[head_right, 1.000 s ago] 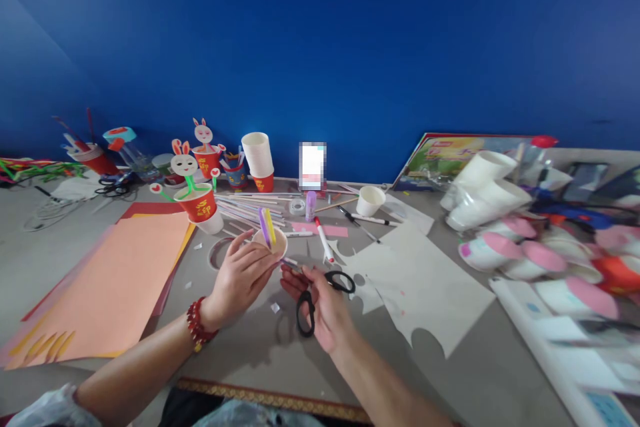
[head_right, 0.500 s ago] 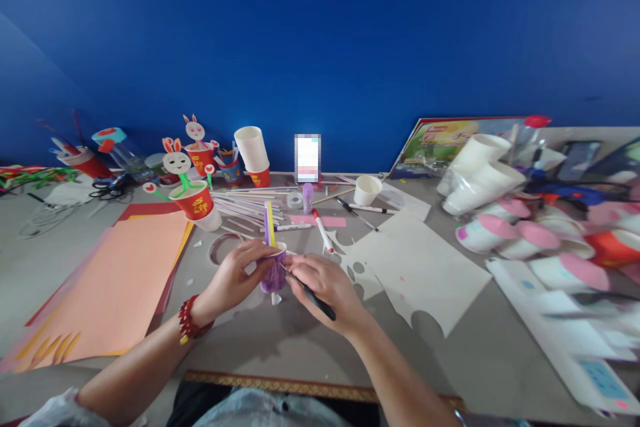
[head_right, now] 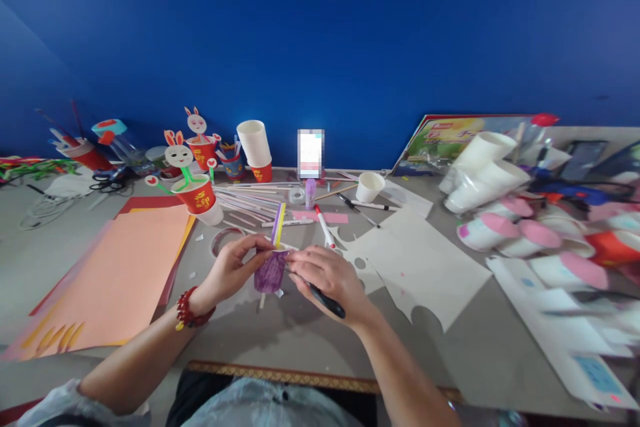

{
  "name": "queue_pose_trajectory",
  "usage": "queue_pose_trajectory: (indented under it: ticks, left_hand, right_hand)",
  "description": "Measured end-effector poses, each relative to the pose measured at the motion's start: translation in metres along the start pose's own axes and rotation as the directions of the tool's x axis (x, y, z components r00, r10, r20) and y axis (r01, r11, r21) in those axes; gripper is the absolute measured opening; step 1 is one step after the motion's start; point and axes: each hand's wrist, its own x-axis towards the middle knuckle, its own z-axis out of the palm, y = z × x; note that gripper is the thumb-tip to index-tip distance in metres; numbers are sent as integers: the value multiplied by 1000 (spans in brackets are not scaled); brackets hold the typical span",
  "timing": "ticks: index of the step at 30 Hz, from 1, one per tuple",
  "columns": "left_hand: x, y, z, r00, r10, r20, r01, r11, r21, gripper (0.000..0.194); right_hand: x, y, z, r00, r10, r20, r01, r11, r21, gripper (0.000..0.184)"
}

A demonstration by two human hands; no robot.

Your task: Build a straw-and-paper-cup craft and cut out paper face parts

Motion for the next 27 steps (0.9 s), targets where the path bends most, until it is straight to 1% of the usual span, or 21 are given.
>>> queue_pose_trajectory:
  ticks: [3,5,8,10,12,13,15,16,17,19,20,22,24,26,27]
  left_hand:
    - [3,2,-4,995,-45,93,42,999,29,15]
    - [4,2,-6,987,-87,136,82,996,36,15]
    - [5,2,-6,974,-146,172,142,989,33,16]
    - [5,2,-6,970,-161,182,157,987,34,17]
    - [4,1,-4,977,-133,168,127,991,43,16]
    - [3,0,-3,984,-103,147,97,994,49,16]
    - [1,-1,-1,997,-14,74,8,997,76,14]
    - [0,-2,1,998,50,33,-53,993,101,13]
    - [-1,-2,3,992,125,-4,-123,983,137,13]
    - [-3,-1,6,959,279,-50,-261,939,222,12]
    - [-4,-1,7,939,340,-56,-314,912,265,13]
    - [-5,2,10,906,420,-56,-378,860,342,16]
    - [-6,4,11,882,469,-49,-410,814,410,20]
    - [-6,4,11,858,511,-45,-436,773,461,24]
    - [-7,4,11,847,530,-45,-448,756,477,26]
  right_hand:
    - [-3,2,4,997,-53,52,56,997,-50,23]
    - [-5,3,7,994,-67,85,74,994,-84,23]
    - [-5,2,8,989,-77,127,90,991,-95,26]
    - [-4,2,8,988,-83,131,94,992,-85,26]
    - [-2,3,8,993,-62,99,65,997,-36,23]
    - [-1,3,9,997,-33,67,32,999,11,22]
    - [-1,4,11,997,70,-20,-67,988,139,18]
    - [-1,3,13,987,148,-63,-132,970,206,17]
    - [-2,2,15,966,239,-102,-204,941,269,18]
    - [-5,1,21,898,421,-130,-345,855,386,19]
    - [-7,0,24,856,504,-115,-411,798,441,19]
    - [-9,-1,32,768,638,-59,-506,660,555,22]
    - [-9,-2,39,668,744,-13,-528,487,696,24]
    - [-8,-4,44,570,821,35,-471,290,833,23]
    - [-7,-4,46,534,843,68,-429,201,881,23]
